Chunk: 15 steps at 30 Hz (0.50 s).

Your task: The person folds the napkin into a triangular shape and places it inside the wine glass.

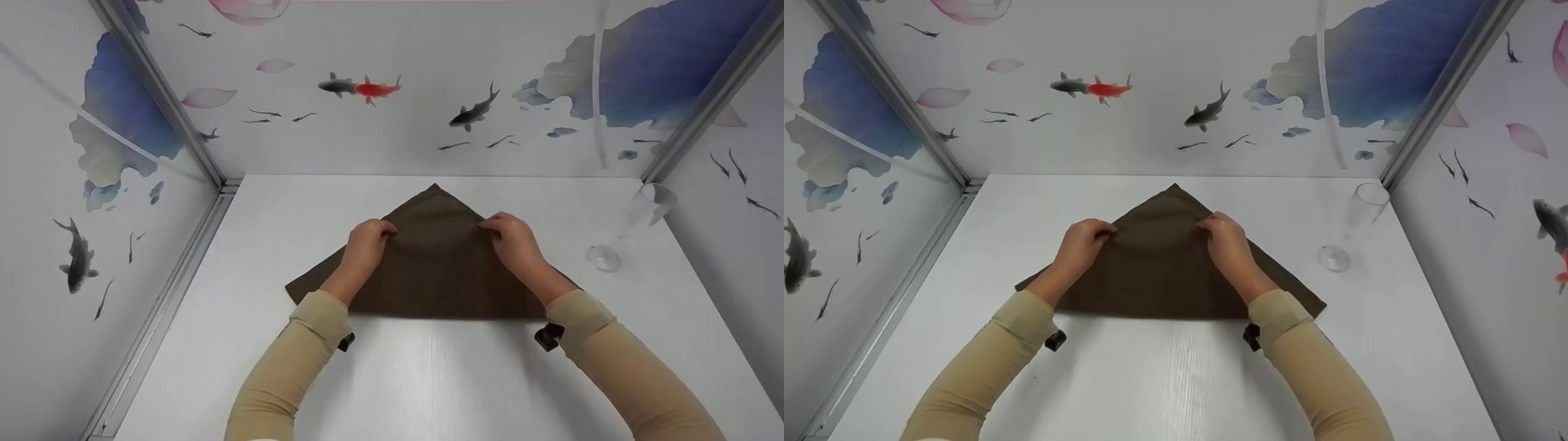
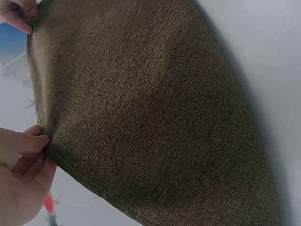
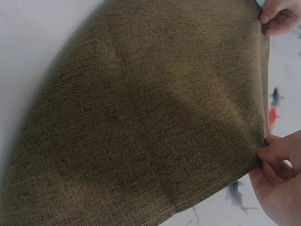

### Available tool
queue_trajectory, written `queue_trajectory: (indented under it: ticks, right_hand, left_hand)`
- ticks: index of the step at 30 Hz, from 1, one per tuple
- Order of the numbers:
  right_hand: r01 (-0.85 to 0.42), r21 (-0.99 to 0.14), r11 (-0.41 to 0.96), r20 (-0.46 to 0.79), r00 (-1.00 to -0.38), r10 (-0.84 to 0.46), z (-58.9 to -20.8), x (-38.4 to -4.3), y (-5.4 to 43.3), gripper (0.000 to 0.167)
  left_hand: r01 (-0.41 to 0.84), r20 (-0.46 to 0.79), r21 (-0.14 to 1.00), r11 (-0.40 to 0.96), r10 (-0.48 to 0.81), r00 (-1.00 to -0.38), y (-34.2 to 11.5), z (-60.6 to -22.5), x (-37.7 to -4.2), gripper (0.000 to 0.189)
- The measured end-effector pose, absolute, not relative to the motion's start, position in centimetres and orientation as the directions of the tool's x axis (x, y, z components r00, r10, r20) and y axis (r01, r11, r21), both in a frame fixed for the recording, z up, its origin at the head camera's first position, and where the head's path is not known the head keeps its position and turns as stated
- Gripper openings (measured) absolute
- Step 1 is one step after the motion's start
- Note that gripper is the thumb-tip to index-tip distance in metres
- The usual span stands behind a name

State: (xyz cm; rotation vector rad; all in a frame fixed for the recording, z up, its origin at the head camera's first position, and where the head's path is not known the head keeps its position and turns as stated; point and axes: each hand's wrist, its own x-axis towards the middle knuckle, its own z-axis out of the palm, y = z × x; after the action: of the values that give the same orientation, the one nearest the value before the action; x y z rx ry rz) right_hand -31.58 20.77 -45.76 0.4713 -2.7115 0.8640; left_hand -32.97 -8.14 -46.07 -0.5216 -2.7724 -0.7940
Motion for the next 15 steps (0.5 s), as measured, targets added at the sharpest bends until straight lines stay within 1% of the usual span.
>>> queue_trajectory:
  ticks: [4, 11, 15]
  right_hand:
    - [-0.354, -0.512, 0.783, 0.322, -0.924, -0.208, -46.4, -33.1, 20.8, 0.022]
    - [-0.309, -0.530, 0.790, 0.299, -0.940, -0.167, -47.2, -35.2, 20.7, 0.022]
    - [-0.299, -0.526, 0.796, 0.286, -0.944, -0.165, -47.6, -36.3, 20.5, 0.021]
  left_hand:
    - [0.368, 0.287, 0.481, 0.796, 0.253, -0.924, -7.7, -46.4, -34.3, 0.019]
    - [0.311, 0.223, 0.488, 0.815, 0.228, -0.948, -7.2, -46.7, -36.2, 0.023]
    - [0.301, 0.209, 0.482, 0.823, 0.225, -0.952, -6.8, -46.9, -37.4, 0.025]
